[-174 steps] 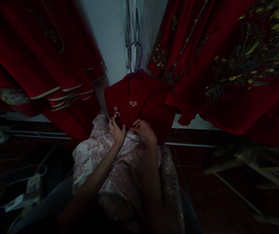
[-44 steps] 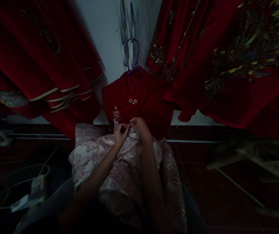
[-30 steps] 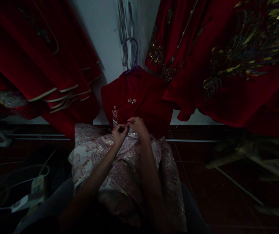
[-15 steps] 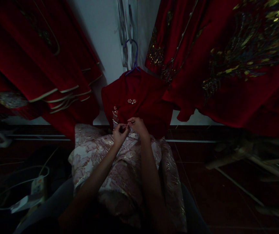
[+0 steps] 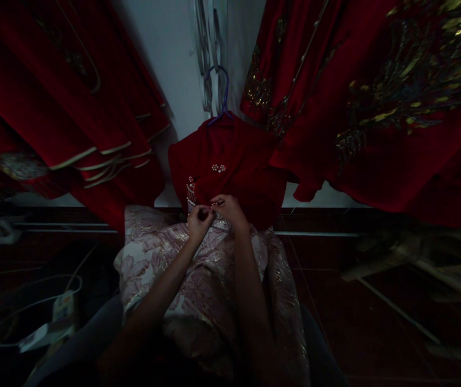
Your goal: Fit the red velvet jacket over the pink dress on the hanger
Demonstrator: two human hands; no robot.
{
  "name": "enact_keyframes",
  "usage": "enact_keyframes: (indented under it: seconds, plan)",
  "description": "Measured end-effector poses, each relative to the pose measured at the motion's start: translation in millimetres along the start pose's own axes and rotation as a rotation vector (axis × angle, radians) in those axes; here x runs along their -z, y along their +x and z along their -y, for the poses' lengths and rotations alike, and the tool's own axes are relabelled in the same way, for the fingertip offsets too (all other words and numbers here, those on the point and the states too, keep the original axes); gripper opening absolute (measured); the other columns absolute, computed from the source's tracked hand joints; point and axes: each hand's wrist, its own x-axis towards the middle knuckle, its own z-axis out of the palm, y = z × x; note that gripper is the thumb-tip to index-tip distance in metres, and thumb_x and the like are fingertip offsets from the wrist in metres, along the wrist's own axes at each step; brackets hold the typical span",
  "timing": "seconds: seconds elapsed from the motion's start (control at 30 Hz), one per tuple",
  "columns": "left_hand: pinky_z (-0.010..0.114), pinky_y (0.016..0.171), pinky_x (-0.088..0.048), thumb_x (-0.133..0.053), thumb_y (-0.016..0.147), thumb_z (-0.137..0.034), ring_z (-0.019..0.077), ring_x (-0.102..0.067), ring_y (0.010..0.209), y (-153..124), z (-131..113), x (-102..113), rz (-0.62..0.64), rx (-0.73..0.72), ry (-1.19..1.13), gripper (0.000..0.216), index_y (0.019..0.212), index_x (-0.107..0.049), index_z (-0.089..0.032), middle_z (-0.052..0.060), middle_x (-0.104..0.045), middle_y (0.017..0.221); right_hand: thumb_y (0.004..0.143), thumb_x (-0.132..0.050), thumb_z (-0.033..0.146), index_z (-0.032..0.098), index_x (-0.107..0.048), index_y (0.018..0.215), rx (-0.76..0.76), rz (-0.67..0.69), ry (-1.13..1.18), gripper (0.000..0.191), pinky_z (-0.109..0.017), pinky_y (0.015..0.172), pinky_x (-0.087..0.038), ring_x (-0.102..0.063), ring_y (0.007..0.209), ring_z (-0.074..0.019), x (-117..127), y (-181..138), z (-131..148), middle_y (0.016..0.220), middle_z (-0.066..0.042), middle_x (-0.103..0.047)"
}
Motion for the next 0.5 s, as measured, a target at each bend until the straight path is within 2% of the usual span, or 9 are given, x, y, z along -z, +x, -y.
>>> enact_keyframes:
  seconds: [0.17, 0.5]
  plan:
    - [0.029, 0.077, -0.048, -0.063, 0.08, -0.027, 0.016, -0.061, 0.08, -0.1, -2.3, 1.4, 0.003, -0.04, 0.009, 0.012, 0.09, -0.063, -0.02, 0.002, -0.065, 0.084, 0.071, -0.063, 0.01, 0.015, -0.07, 0.094, 0.017, -0.01, -0.026, 0.024, -0.02, 0.069, -0.051, -0.067, 0.075, -0.0113, -0.5, -1.6, 3.7, 0.089, -0.005, -0.073]
    - [0.03, 0.077, -0.046, -0.062, 0.079, -0.023, 0.0175, -0.058, 0.082, -1.2, -2.1, 1.2, 0.026, -0.11, 0.095, 0.009, 0.088, -0.06, -0.02, 0.003, -0.062, 0.083, 0.065, -0.065, 0.014, 0.016, -0.068, 0.085, -0.074, -0.118, -0.06, 0.02, -0.022, 0.07, -0.051, -0.065, 0.075, -0.0132, -14.0, 5.4, 0.5, 0.085, -0.003, -0.072]
